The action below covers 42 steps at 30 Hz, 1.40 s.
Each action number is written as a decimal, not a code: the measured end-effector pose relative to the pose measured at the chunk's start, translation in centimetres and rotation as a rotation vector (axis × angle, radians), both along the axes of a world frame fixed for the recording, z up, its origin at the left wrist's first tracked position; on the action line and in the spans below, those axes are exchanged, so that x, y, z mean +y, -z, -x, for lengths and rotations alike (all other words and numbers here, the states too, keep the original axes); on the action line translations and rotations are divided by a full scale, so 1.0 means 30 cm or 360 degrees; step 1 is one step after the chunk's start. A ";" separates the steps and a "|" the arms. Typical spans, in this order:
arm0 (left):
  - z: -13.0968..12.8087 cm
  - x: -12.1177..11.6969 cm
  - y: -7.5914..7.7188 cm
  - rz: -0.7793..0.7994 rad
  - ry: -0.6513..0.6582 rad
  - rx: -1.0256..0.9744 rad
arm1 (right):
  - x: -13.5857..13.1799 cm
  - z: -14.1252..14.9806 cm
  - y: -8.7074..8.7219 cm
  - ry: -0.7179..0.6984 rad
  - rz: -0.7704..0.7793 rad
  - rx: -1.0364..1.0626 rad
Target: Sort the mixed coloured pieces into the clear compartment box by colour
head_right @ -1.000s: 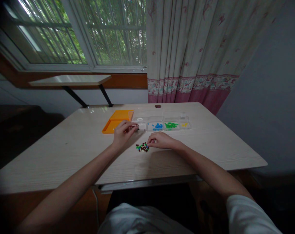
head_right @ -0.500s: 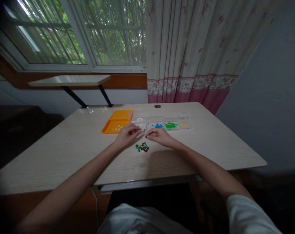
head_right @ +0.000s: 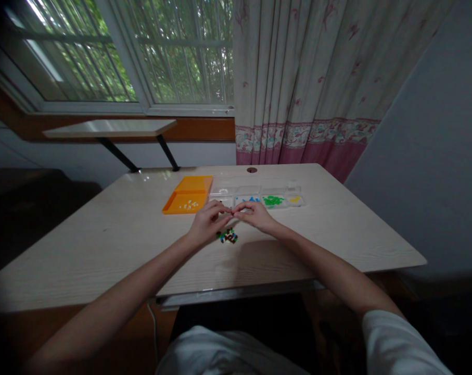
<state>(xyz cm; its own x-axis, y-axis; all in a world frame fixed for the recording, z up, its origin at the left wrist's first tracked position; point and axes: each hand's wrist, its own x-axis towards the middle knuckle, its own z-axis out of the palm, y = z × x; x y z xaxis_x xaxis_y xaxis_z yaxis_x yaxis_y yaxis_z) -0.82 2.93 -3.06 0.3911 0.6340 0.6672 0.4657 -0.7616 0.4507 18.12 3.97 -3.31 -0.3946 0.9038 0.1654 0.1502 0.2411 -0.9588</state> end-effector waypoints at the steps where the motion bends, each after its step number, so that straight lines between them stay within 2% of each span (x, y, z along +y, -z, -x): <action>1: 0.000 0.000 -0.001 -0.0003 0.0001 0.0001 | 0.001 0.001 0.000 0.0005 -0.0007 -0.0005; 4: 0.003 0.000 -0.008 -0.0002 -0.0002 0.0010 | 0.006 0.001 0.006 0.0025 -0.0084 -0.0030; 7: 0.010 0.003 -0.022 0.0022 -0.0037 -0.0041 | 0.011 -0.005 0.015 0.0045 -0.0272 -0.0158; 12: 0.018 0.003 -0.051 -0.0039 -0.0189 -0.0268 | 0.006 -0.016 0.022 -0.0227 -0.0727 -0.0687; 16: 0.019 0.001 -0.060 -0.0107 -0.0235 -0.0352 | 0.006 -0.017 0.027 -0.0341 -0.0901 -0.0879; 34: 0.020 0.011 -0.054 -0.0053 -0.0252 -0.0384 | 0.005 -0.012 0.017 -0.0332 -0.0862 -0.0967; 38: 0.041 0.044 -0.042 0.0009 -0.0447 -0.0317 | 0.004 -0.015 0.020 -0.0284 -0.0801 -0.0990; 42: 0.064 0.078 -0.024 0.0098 -0.0661 -0.0067 | 0.004 -0.021 0.020 -0.0249 -0.0765 -0.0939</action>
